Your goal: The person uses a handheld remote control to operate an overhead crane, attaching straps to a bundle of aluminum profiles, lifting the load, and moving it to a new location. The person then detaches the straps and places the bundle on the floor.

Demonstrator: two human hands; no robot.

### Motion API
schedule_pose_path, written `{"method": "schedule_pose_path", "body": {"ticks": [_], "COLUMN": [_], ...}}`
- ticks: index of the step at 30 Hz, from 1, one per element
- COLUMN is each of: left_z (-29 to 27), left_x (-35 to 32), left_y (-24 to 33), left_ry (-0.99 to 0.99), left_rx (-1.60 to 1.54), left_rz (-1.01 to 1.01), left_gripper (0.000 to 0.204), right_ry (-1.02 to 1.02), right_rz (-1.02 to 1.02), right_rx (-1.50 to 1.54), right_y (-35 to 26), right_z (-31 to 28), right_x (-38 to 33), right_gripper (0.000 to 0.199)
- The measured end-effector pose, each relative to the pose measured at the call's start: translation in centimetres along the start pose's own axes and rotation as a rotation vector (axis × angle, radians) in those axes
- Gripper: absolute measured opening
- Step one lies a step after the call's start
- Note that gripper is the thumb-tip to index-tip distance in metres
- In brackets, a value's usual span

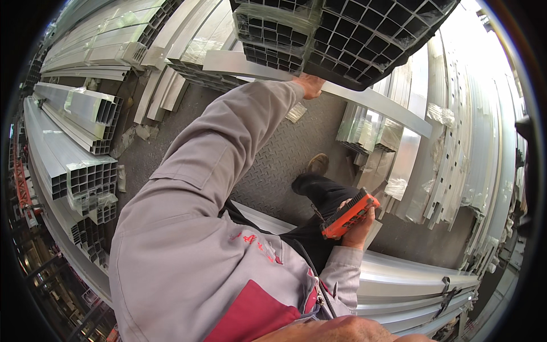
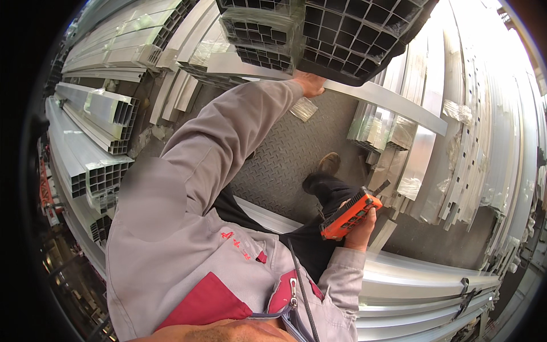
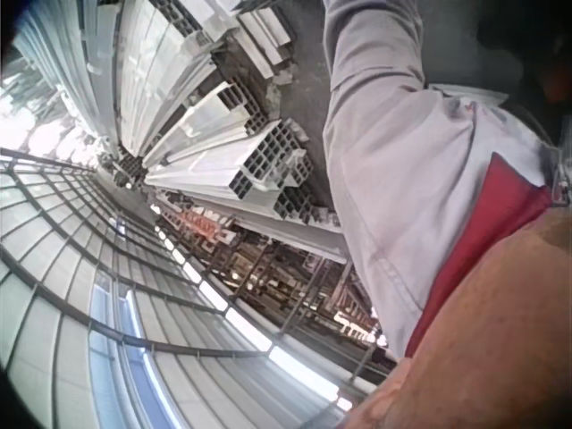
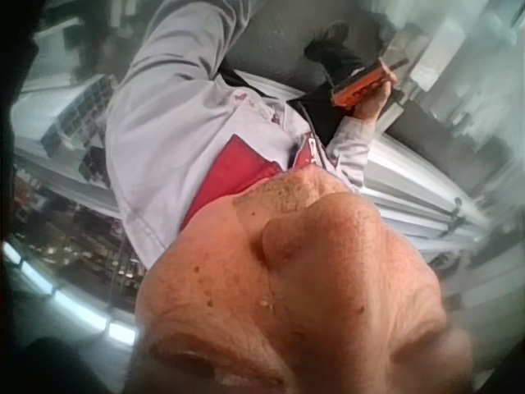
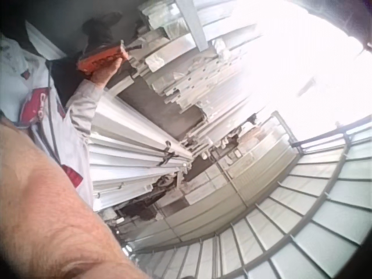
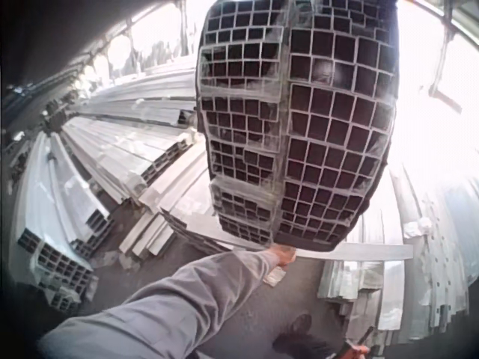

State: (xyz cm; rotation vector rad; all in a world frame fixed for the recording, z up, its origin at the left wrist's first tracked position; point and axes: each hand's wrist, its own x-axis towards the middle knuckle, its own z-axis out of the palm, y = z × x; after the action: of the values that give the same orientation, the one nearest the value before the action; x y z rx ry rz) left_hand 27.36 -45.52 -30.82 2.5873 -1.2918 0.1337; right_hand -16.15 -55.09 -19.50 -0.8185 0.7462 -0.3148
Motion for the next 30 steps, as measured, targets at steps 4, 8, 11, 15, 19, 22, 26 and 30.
{"method": "schedule_pose_path", "body": {"ticks": [4,8,11,15,19,22,26,30], "left_z": [2.1,5.2,6.0,4.0,3.2,4.3,6.4,8.3], "left_x": [4.0,3.9,1.6,-2.0,-3.5,-1.3,2.6,8.2], "left_y": [0.2,-0.2,-1.5,-2.4,-0.1,2.1,6.8,10.5], "left_ry": [-0.205,0.01,0.048,0.028,0.052,-0.245,-0.322,-0.219], "left_rx": [-0.184,-0.292,-0.122,0.002,-0.513,-1.371,-1.936,-2.061], "left_rz": [-0.182,-0.409,-0.431,-0.174,-0.407,-0.873,-0.956,-1.014], "left_gripper": [0.047,0.041,0.037,0.03,0.046,0.063,0.103,0.109], "right_ry": [-0.069,-0.045,-0.039,-0.072,-0.082,-0.071,-0.069,-0.134], "right_rz": [-0.015,-0.022,-0.016,-0.017,0.0,-0.008,-0.035,-0.009], "right_rx": [-0.021,-0.06,-0.041,0.015,0.03,0.033,0.026,0.012], "right_y": [-0.5,-0.7,-0.6,-0.6,-0.7,-0.5,0.1,0.7], "right_z": [0.8,1.1,0.9,0.6,0.5,0.2,-0.6,-2.1], "right_x": [-0.1,-0.3,-0.3,-0.1,-0.2,-0.4,0.2,0.8], "right_gripper": [0.059,0.06,0.06,0.062,0.061,0.061,0.062,0.071]}}
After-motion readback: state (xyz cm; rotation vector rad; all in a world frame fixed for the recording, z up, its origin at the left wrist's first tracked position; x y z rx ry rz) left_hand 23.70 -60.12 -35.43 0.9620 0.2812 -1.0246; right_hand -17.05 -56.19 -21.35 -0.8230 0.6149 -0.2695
